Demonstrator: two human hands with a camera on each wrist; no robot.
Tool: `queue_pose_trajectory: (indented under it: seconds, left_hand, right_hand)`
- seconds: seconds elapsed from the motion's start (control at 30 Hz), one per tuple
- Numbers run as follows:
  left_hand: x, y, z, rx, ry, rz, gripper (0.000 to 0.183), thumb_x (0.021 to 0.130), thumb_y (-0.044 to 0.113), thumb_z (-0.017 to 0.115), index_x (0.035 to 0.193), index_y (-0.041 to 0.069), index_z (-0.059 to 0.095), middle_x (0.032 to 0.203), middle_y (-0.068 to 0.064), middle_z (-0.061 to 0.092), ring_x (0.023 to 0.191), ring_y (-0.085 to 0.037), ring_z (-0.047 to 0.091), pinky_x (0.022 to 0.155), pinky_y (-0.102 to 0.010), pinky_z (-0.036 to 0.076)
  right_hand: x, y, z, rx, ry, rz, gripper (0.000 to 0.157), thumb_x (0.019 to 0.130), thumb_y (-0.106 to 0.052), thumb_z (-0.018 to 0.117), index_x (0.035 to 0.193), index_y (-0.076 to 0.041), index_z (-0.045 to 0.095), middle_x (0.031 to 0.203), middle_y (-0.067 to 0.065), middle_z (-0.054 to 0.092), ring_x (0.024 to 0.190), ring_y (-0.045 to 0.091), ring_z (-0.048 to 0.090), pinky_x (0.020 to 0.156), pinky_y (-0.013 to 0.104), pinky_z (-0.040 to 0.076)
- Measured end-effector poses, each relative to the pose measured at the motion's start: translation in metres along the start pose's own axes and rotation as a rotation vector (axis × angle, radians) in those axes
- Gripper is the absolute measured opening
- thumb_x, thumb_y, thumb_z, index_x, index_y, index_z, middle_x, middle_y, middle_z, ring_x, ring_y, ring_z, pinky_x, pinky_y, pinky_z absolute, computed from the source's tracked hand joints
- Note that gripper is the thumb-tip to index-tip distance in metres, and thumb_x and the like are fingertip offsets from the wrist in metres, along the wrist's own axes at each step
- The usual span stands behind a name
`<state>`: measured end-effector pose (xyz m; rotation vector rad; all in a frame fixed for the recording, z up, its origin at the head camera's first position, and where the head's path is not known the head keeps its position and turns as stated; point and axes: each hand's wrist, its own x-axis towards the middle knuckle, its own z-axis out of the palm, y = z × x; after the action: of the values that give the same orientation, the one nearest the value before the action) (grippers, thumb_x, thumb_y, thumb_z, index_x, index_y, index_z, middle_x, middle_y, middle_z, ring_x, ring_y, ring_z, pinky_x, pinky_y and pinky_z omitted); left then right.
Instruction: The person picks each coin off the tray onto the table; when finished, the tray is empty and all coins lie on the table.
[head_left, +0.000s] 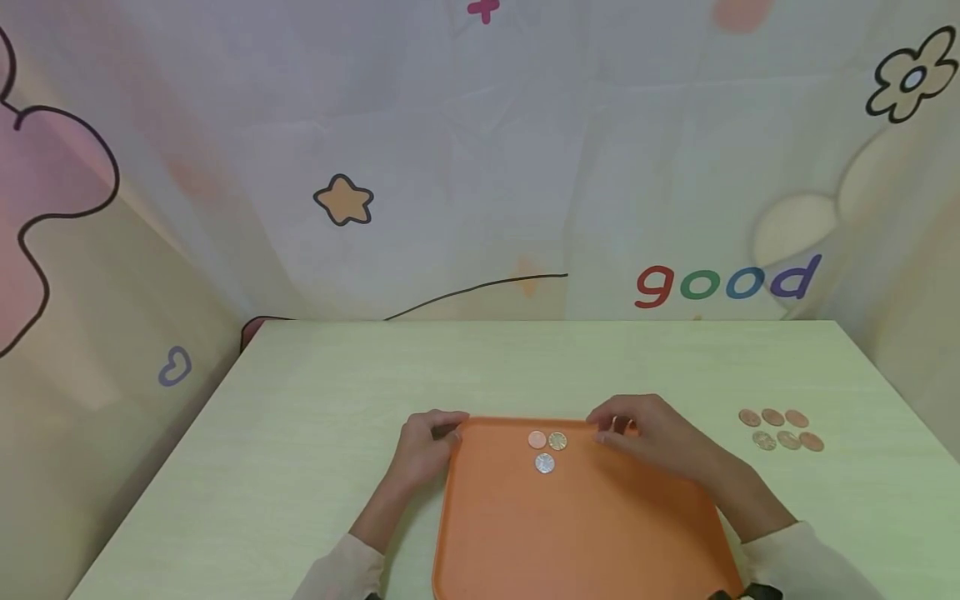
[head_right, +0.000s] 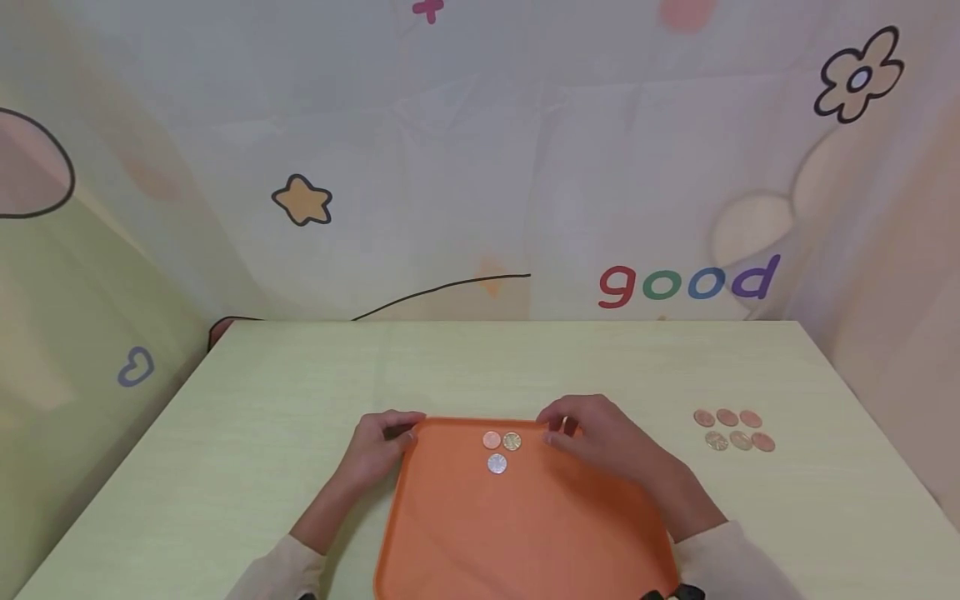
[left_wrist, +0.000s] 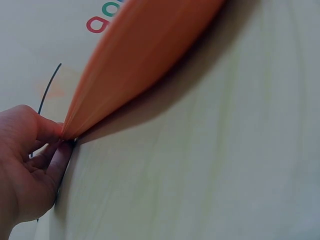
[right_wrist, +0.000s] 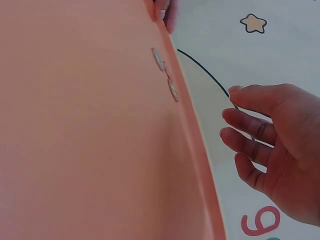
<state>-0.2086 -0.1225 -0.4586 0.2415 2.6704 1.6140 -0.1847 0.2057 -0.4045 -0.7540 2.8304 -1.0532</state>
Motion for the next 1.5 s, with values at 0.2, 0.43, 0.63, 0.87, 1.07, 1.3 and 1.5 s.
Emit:
queue_pose_trajectory:
  seconds: [0.2, 0.43, 0.63, 0.87, 1.07, 1.3, 1.5]
  left_hand:
    - [0.001, 0.0, 0.001, -0.001, 0.002, 0.002, 0.027, 0.091, -0.005, 0.061, 0.114, -0.002, 0.076, 0.115, -0.02, 0.074, 0.111, -0.035, 0.069, 0.097, -0.048, 0.057]
    - [0.001, 0.002, 0.001, -0.005, -0.003, -0.001, 0.027, 0.091, -0.005, 0.061, 0.114, -0.002, 0.076, 0.116, -0.02, 0.074, 0.112, -0.035, 0.069, 0.097, -0.048, 0.057]
    - [0.001, 0.002, 0.001, -0.007, -0.003, -0.001, 0.028, 0.091, -0.006, 0.061, 0.114, -0.002, 0.076, 0.114, -0.019, 0.075, 0.111, -0.034, 0.069, 0.096, -0.047, 0.057]
    - [0.001, 0.002, 0.001, -0.004, -0.008, -0.011, 0.028, 0.092, -0.005, 0.061, 0.115, -0.002, 0.076, 0.114, -0.019, 0.074, 0.111, -0.034, 0.069, 0.097, -0.047, 0.057]
    - [0.001, 0.002, 0.001, 0.002, 0.001, -0.009, 0.027, 0.091, -0.005, 0.061, 0.114, -0.002, 0.076, 0.114, -0.02, 0.075, 0.111, -0.035, 0.069, 0.096, -0.047, 0.057]
    - [0.0, 0.001, 0.002, -0.004, 0.012, -0.006, 0.027, 0.09, -0.006, 0.061, 0.112, -0.003, 0.076, 0.113, -0.02, 0.075, 0.109, -0.035, 0.07, 0.096, -0.048, 0.057]
    - [0.0, 0.001, 0.001, -0.015, 0.006, -0.005, 0.027, 0.091, -0.006, 0.061, 0.113, -0.003, 0.076, 0.114, -0.021, 0.074, 0.11, -0.035, 0.069, 0.096, -0.048, 0.057]
  right_hand:
    - [0.009, -0.002, 0.016, 0.026, -0.067, -0.003, 0.02, 0.091, -0.012, 0.073, 0.109, -0.004, 0.074, 0.091, -0.002, 0.072, 0.082, 0.003, 0.057, 0.071, 0.02, 0.053]
    - [0.014, -0.003, 0.033, 0.068, -0.144, -0.007, 0.018, 0.093, -0.018, 0.072, 0.108, -0.008, 0.074, 0.098, -0.003, 0.073, 0.085, 0.002, 0.059, 0.078, 0.021, 0.055]
    - [0.018, -0.007, 0.046, 0.046, -0.142, -0.078, 0.015, 0.092, -0.023, 0.074, 0.105, -0.017, 0.077, 0.093, -0.008, 0.069, 0.083, 0.003, 0.056, 0.074, 0.02, 0.049]
    - [0.021, -0.012, 0.05, 0.015, -0.153, -0.054, 0.02, 0.089, -0.024, 0.078, 0.107, -0.017, 0.078, 0.092, -0.007, 0.064, 0.083, 0.006, 0.051, 0.069, 0.019, 0.045]
    - [0.023, -0.012, 0.056, -0.017, -0.149, -0.033, 0.015, 0.089, -0.028, 0.079, 0.102, -0.021, 0.078, 0.091, -0.011, 0.062, 0.081, 0.005, 0.052, 0.071, 0.019, 0.047]
    - [0.026, -0.012, 0.059, -0.048, -0.163, -0.019, 0.013, 0.089, -0.028, 0.078, 0.1, -0.02, 0.077, 0.09, -0.011, 0.062, 0.08, 0.004, 0.052, 0.072, 0.02, 0.049]
    - [0.027, -0.013, 0.06, -0.089, -0.175, -0.041, 0.011, 0.09, -0.026, 0.077, 0.099, -0.019, 0.074, 0.095, -0.01, 0.065, 0.084, 0.004, 0.056, 0.078, 0.024, 0.052]
